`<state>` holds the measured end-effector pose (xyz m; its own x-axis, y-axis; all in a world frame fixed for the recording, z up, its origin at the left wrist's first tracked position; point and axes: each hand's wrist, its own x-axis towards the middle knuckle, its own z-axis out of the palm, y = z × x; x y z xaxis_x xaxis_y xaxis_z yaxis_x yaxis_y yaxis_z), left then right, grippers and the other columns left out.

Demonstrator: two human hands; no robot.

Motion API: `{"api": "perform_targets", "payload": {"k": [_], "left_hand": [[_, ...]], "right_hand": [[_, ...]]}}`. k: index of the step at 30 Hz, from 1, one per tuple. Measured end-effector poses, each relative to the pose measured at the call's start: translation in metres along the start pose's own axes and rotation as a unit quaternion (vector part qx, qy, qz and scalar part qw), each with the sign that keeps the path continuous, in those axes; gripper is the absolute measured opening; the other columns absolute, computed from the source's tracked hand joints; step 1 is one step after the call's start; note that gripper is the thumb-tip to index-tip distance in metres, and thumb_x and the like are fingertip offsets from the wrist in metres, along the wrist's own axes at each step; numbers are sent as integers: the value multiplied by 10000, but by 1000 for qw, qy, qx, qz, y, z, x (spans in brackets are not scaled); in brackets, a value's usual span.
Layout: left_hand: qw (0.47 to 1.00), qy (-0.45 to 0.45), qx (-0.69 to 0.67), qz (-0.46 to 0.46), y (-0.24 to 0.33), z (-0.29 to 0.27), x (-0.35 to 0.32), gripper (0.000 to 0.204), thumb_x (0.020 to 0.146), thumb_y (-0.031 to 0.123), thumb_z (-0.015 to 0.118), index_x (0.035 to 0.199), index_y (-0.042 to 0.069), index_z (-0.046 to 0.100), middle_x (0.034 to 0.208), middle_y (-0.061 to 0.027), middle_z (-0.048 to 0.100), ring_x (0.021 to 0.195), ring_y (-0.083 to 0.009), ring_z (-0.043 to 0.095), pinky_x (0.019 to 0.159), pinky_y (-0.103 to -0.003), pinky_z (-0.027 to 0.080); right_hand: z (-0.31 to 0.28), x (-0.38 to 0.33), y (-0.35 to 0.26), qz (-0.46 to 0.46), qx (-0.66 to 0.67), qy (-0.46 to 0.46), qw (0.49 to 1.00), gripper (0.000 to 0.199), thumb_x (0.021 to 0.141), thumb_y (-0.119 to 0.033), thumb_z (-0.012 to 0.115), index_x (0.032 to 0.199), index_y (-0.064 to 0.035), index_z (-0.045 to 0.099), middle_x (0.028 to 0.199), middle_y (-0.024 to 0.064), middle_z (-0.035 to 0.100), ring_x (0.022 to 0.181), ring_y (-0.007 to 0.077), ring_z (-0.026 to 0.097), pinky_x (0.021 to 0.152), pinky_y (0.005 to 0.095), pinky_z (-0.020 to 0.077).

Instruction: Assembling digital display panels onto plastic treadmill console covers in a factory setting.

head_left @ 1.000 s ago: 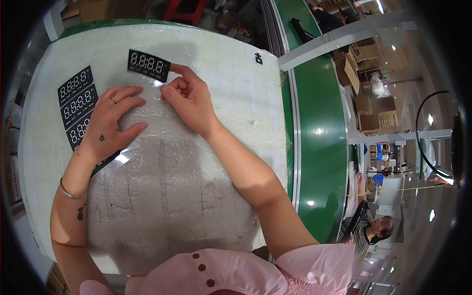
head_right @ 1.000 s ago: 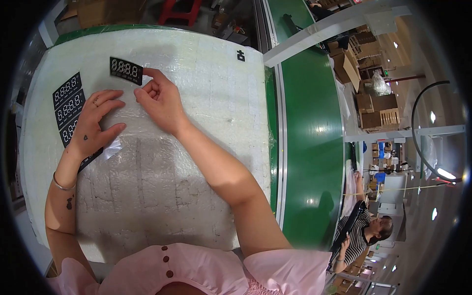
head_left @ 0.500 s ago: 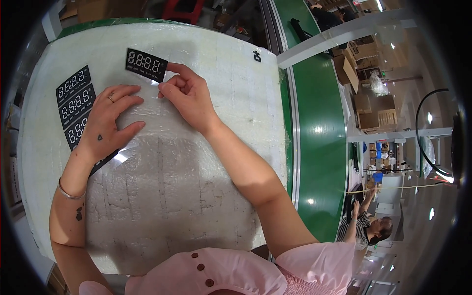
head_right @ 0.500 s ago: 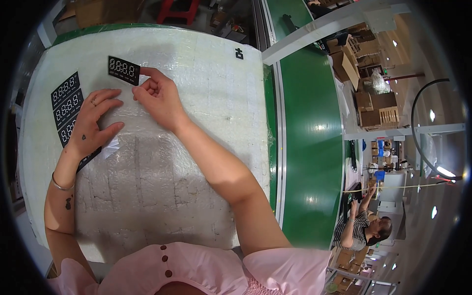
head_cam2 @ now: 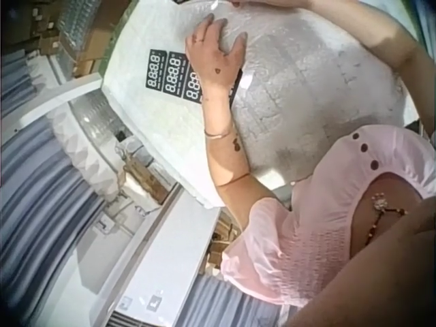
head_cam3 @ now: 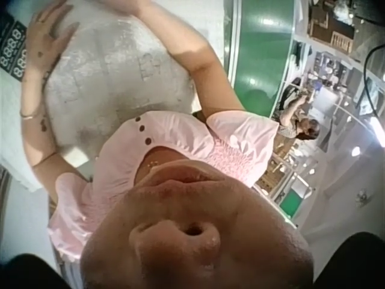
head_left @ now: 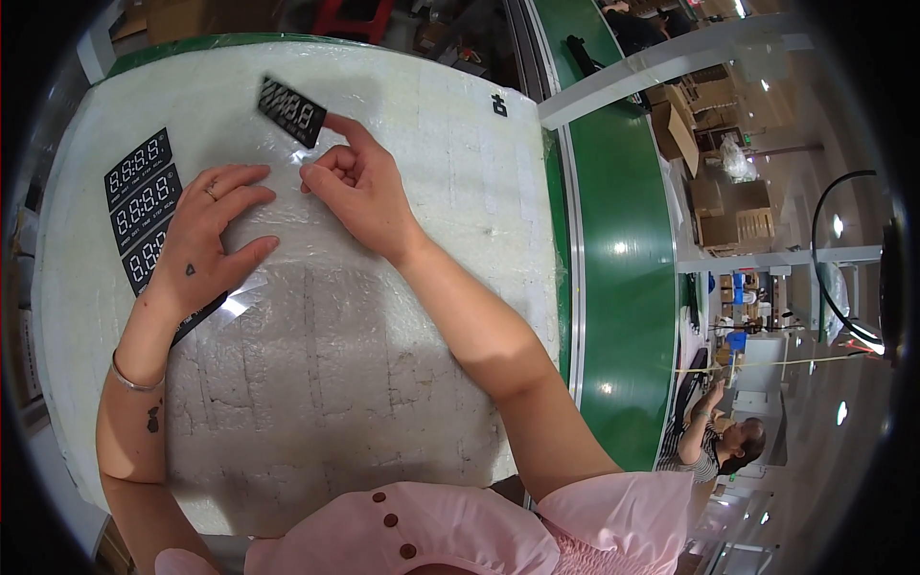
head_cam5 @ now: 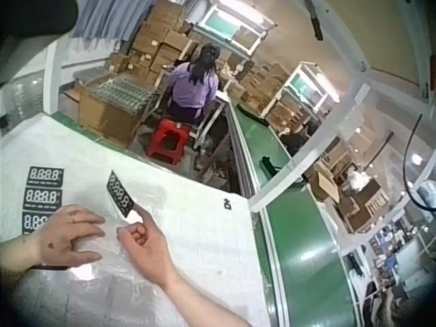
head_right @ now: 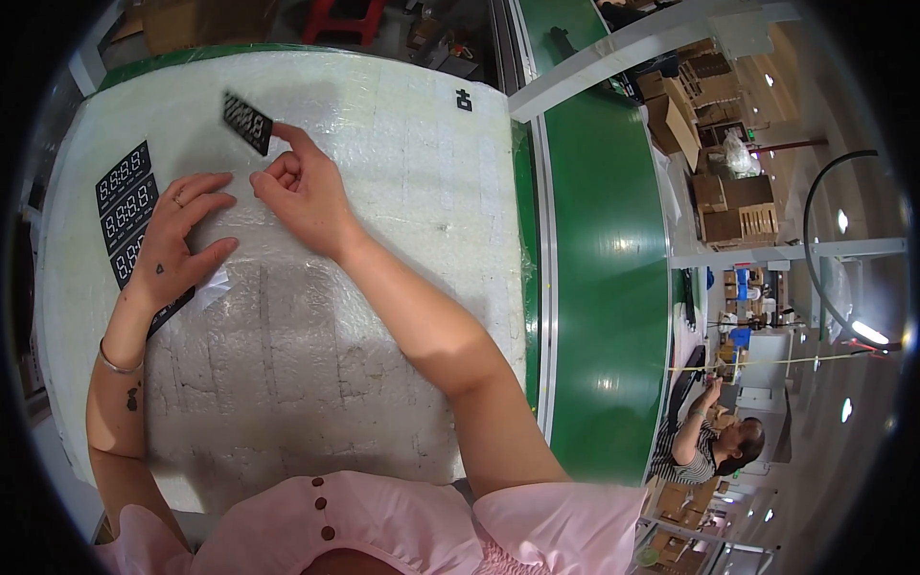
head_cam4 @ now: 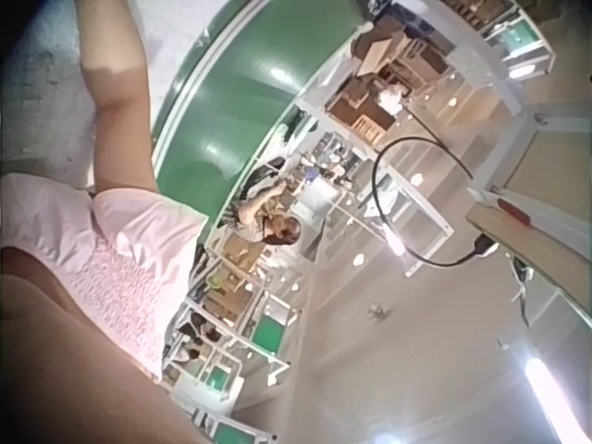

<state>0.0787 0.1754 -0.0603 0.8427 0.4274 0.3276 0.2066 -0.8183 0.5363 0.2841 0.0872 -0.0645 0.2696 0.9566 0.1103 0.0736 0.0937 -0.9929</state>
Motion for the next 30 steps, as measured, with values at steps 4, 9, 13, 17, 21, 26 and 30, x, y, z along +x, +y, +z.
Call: {"api": "perform_targets", "payload": {"k": [4,9,13,17,21,26,30], "left_hand": [[1000,0,-1,4,2,-2,2,448,708,111,763,1129,48,624,1328,-120,556,1253,-330,475,1068,-409,360],[1000,3,0,1,0,-1,-1,451,706,102,764,1130,49,623,1329,-121,556,1254,-328,474,1067,-409,362],[1000,0,-4,2,0,0,1,449,707,101,763,1131,51,623,1330,-119,555,1257,-326,473,1067,-409,362],[1000,-1,0,2,1,-2,1,446,709,102,760,1130,50,624,1332,-120,553,1260,-324,470,1067,-410,361],[1000,-3,-2,-1,0,0,0,442,711,111,756,1128,49,623,1335,-121,552,1263,-323,466,1069,-415,359],[1000,-6,-4,-3,0,-1,1,441,713,113,753,1128,50,622,1337,-121,551,1265,-325,465,1073,-417,356],[1000,-6,-5,-5,0,-1,0,443,712,109,754,1130,50,620,1340,-120,551,1269,-329,462,1075,-417,355]], "right_hand": [[2,-3,-3,-5,20,36,999,589,852,-66,649,1372,59,401,751,37,634,672,58,563,621,200,458],[-1,3,2,15,-27,-26,999,614,849,-61,646,1389,55,378,744,26,625,666,50,550,607,203,454],[1,-1,0,-2,-12,4,1000,581,848,-62,651,1365,58,414,740,16,615,659,40,533,594,200,445],[2,-1,1,-4,7,6,1000,433,857,-70,661,1246,70,531,747,6,616,667,33,529,595,194,439],[-4,1,-2,33,20,-35,999,358,889,-54,646,1213,71,563,829,20,655,772,59,611,691,181,473],[-4,0,-3,32,29,-25,999,412,892,-58,641,1266,67,519,835,28,657,800,75,622,725,200,483],[-2,1,-3,6,35,-7,999,592,873,-47,634,1396,56,376,770,43,634,717,59,588,650,196,472]]}}
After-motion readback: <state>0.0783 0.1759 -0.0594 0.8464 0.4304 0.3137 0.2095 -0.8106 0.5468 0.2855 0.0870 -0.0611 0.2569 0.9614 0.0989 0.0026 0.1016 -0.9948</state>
